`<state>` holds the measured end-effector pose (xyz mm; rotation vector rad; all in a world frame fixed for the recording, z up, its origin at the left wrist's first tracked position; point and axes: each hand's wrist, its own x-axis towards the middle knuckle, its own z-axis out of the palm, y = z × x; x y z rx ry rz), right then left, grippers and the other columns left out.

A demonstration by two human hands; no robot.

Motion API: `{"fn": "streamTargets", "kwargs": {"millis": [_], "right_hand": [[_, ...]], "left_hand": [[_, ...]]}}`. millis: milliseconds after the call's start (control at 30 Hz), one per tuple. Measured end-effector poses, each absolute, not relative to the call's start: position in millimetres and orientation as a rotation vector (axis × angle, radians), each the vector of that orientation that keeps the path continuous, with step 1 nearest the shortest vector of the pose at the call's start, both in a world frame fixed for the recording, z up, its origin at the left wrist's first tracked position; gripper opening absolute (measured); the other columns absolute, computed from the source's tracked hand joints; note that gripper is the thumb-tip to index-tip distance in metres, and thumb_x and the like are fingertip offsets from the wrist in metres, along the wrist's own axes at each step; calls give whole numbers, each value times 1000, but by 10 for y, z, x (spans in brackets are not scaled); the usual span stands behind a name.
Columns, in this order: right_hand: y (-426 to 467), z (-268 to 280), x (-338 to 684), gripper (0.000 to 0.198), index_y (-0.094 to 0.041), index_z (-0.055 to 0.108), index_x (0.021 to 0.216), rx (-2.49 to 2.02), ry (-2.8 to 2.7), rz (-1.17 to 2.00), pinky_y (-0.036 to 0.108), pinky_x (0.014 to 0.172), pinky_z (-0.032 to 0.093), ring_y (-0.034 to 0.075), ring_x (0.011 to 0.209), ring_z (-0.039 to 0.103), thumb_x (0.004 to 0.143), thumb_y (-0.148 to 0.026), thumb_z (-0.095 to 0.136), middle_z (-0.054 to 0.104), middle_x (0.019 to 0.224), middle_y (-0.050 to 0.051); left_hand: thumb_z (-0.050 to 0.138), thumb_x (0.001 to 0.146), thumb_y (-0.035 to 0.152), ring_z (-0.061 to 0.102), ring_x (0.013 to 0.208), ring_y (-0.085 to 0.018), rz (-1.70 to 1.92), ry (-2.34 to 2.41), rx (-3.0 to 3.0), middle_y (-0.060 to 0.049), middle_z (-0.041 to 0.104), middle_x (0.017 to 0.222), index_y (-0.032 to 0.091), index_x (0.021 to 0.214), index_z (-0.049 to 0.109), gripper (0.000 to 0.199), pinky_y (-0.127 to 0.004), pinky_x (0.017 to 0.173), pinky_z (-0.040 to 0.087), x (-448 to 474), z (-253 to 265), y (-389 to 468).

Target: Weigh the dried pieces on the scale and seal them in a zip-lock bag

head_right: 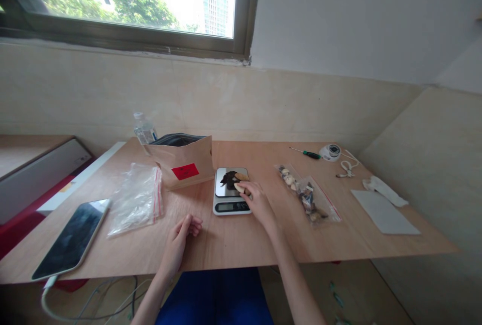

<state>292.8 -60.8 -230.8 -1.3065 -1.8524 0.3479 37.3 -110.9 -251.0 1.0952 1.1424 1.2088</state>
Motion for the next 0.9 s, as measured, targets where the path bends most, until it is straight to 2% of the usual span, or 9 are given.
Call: {"fn": "streamTargets", "kwargs": {"millis": [100,200,300,367,467,600,733,800,900], "right_hand": [[-560,-2343,2931,31,-28,61,121,-1318,-1915,307,43,102,40,23,121,51,91,-27,52,59,128,7],[-647,-2422,2971,36,-31,56,128,-1385,-1888,234,46,106,36,24,131,43,93,-33,49,45,143,7],[-826,-2543,3065,39,-31,50,133,-1455,-1786,183,47,109,33,24,136,35,95,-35,44,37,149,6],[-948,-2634,3147,39,-29,49,133,-1494,-1696,153,47,109,33,23,135,36,95,-34,42,40,146,8],[-1072,-2746,3251,37,-23,51,129,-1536,-1559,92,48,104,38,24,127,45,95,-33,40,51,133,13],[-1108,-2789,3266,34,-20,52,124,-1581,-1477,26,49,99,42,25,115,52,94,-31,40,57,119,13],[-1093,-2764,3198,32,-19,54,120,-1606,-1534,16,49,100,41,25,115,51,93,-28,38,56,118,13],[-1097,-2755,3180,32,-19,55,119,-1614,-1547,11,49,100,41,26,115,51,93,-27,37,55,117,13],[-1117,-2744,3183,32,-19,54,119,-1623,-1536,-1,50,100,41,26,115,50,93,-26,36,54,117,14]], "left_hand": [[52,83,56,55,63,-15,1205,1147,1106,-4,62,67,14,74,68,46,-25,63,45,373,-2510,-1106],[50,84,56,55,63,-15,1201,1153,1118,-4,62,67,14,74,68,46,-26,63,45,372,-2525,-1095],[49,85,55,55,63,-16,1197,1161,1136,-5,62,68,14,74,67,47,-27,62,45,374,-2562,-1102],[46,87,54,56,64,-17,1205,1195,1184,-5,63,69,14,75,67,47,-28,63,46,382,-2572,-1125],[43,91,47,60,75,-19,1213,1289,1412,-5,65,78,17,82,66,39,-30,71,47,409,-2469,-1146],[43,93,31,59,93,-19,1419,1350,1836,-6,63,98,20,102,60,23,-31,81,47,459,-1986,-948],[43,92,25,51,111,-21,1686,1373,2220,-10,57,115,18,116,53,27,-37,96,41,487,-1326,-444],[39,93,24,51,108,-22,1592,1474,2370,-11,57,112,17,111,56,25,-38,97,39,497,-1057,-198],[36,91,22,57,97,-23,1189,1672,2561,-10,59,103,17,91,60,25,-38,91,42,526,-777,7]]}}
